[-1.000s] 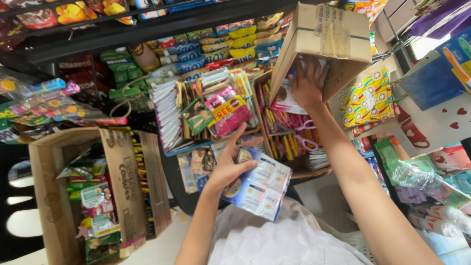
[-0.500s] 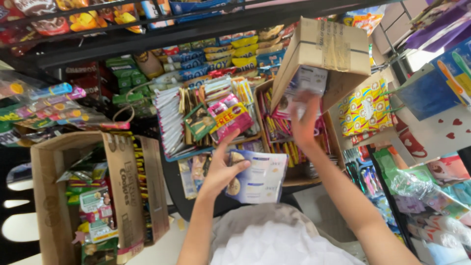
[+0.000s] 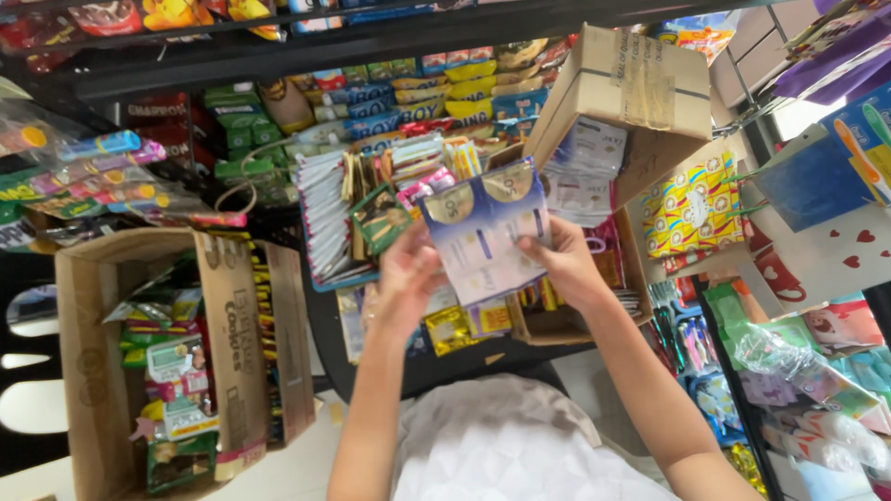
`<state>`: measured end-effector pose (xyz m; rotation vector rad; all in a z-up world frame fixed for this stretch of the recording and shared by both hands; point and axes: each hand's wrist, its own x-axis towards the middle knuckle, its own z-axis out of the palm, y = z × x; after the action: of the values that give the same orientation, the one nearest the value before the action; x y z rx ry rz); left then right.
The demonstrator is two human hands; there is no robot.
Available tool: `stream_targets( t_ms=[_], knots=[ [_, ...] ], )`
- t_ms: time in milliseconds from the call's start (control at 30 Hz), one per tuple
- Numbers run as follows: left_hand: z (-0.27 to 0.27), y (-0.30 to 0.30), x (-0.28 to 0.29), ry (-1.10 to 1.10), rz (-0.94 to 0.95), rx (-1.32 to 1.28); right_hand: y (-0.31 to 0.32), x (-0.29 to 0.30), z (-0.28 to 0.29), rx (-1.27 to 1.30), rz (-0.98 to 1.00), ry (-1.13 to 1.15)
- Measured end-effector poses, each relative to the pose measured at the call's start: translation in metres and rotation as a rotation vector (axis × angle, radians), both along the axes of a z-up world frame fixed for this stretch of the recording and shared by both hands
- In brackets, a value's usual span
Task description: Cutting and organizing shampoo and soap sachets into boxes for retail sale.
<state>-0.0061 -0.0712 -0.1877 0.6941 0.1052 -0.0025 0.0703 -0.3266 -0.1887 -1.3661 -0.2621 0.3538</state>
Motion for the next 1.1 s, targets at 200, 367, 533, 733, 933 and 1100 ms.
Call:
stream_targets(
  t_ms=[200,367,533,733,933,1100],
  knots=[
    [-0.026,-0.033,0.006,-0.097,0.156,0.535,0.000,-0.013,0.020,0.271,-0.033,0.231],
    [0.044,-0.012,-0.005,-0.338,0.445,1.071,-0.103,0.032,-0.083,-0.758,-0.098,-0.323],
    [0.017,-0.001,-0.003,-0.257,0.302,1.201,-0.108,0.022,-0.083,-1.510,-0.026,-0.448],
    [0.048,0.003,-0.007,-0.263,0.471,1.208,-0.133,0.032,-0.114,-1.353,-0.040,-0.519],
    [0.073,0.006,-0.013,-0.247,0.530,1.148,-0.124,0.023,-0.099,-1.646,0.011,-0.598],
    [0.087,0.009,-0.023,-0.233,0.588,0.959,-0.132,0.001,-0.048,-1.309,-0.113,-0.389]
  ],
)
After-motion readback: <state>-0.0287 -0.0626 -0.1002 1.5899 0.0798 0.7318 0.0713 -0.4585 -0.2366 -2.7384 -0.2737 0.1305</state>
